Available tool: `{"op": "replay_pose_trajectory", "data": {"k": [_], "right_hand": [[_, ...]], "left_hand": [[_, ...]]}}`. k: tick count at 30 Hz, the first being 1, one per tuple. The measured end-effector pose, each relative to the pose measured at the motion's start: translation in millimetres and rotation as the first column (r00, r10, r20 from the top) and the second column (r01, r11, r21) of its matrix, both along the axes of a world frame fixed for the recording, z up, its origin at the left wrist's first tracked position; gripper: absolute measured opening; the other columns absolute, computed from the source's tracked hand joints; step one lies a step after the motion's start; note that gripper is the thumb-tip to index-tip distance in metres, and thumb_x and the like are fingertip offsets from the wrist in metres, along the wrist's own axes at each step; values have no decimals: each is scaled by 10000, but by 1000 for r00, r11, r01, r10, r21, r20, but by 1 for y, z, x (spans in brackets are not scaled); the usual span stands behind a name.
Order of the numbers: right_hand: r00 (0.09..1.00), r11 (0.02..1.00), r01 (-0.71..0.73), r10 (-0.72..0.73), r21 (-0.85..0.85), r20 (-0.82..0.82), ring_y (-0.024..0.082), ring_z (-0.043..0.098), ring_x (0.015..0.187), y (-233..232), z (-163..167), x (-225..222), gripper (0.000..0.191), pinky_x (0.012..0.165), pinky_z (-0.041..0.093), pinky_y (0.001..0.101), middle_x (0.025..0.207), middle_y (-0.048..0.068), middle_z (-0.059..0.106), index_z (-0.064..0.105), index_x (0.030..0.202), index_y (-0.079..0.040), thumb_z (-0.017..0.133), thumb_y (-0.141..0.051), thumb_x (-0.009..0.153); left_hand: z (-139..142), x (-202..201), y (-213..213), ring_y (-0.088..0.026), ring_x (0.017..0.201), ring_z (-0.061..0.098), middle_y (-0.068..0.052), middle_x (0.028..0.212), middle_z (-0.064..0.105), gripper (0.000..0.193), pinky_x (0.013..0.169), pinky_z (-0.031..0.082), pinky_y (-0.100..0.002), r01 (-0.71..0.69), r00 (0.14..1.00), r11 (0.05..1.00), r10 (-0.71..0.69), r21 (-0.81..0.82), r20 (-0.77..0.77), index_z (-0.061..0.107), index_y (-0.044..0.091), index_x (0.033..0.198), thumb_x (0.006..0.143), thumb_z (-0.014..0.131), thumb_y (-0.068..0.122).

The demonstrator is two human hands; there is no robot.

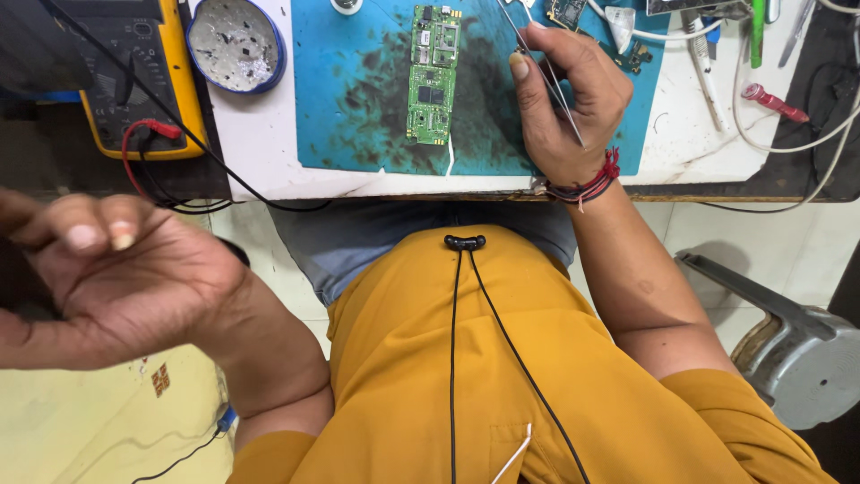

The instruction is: The person works on a green circuit board on a repair bench, holding it steady with one hand while using tweezers to probe and reposition small components. They use a hot air rework gun to heat sections of the board, occasionally lifting the board to reposition it and continuing to heat and work on components with the tweezers.

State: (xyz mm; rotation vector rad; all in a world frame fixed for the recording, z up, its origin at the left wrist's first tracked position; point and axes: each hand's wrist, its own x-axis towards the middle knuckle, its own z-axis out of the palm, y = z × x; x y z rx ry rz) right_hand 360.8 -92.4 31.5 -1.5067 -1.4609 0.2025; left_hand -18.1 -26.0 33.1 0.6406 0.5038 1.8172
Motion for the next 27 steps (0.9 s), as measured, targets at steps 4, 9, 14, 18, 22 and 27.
{"op": "replay_pose_trajectory", "data": {"k": [4,9,14,18,22,27], "right_hand": [[1000,1000,16,-16,0,-16,147,671,805,0,0,0,187,733,526,245,1075,127,733,673,1240,11,759,41,1077],[996,1000,26,-26,-4,-81,150,689,815,-1,-1,-2,211,751,532,242,1015,97,721,655,1261,6,756,46,1080],[1000,1000,7,-7,0,10,192,706,843,-2,0,0,254,778,536,266,1037,112,732,674,1271,-4,794,46,1053],[998,1000,-30,30,-5,61,263,727,915,-4,3,2,277,832,551,309,1112,123,749,702,1266,-9,836,37,1028],[989,991,-113,119,-71,87,284,721,940,-12,8,6,309,834,538,313,1257,172,738,703,1284,4,852,29,1014],[968,975,-161,186,-152,168,274,728,942,-15,13,13,276,811,545,324,1185,139,752,725,1210,-10,880,-8,980]], "left_hand": [[13,17,0,-152,694,500,-90,889,555,460,678,410,-289,-343,904,931,363,121,-225,564,-36,1135,1155,484,417],[54,41,-4,-203,714,564,-127,866,578,317,724,492,-334,-399,825,899,437,178,-358,532,-27,1096,1103,542,291],[75,80,6,-231,700,609,-146,864,604,230,732,565,-353,106,789,974,41,201,-613,505,-18,1067,1083,610,187],[67,107,28,-253,688,645,-161,863,624,215,739,624,-368,313,733,943,-164,113,-660,483,-11,1044,1067,664,104],[62,114,41,-253,647,612,-171,801,579,229,725,617,-387,409,746,911,-296,59,-596,488,-23,991,1082,677,68],[69,113,41,-226,551,543,-150,697,540,203,611,541,-349,466,790,883,-385,60,-478,485,19,940,1048,643,84]]}}
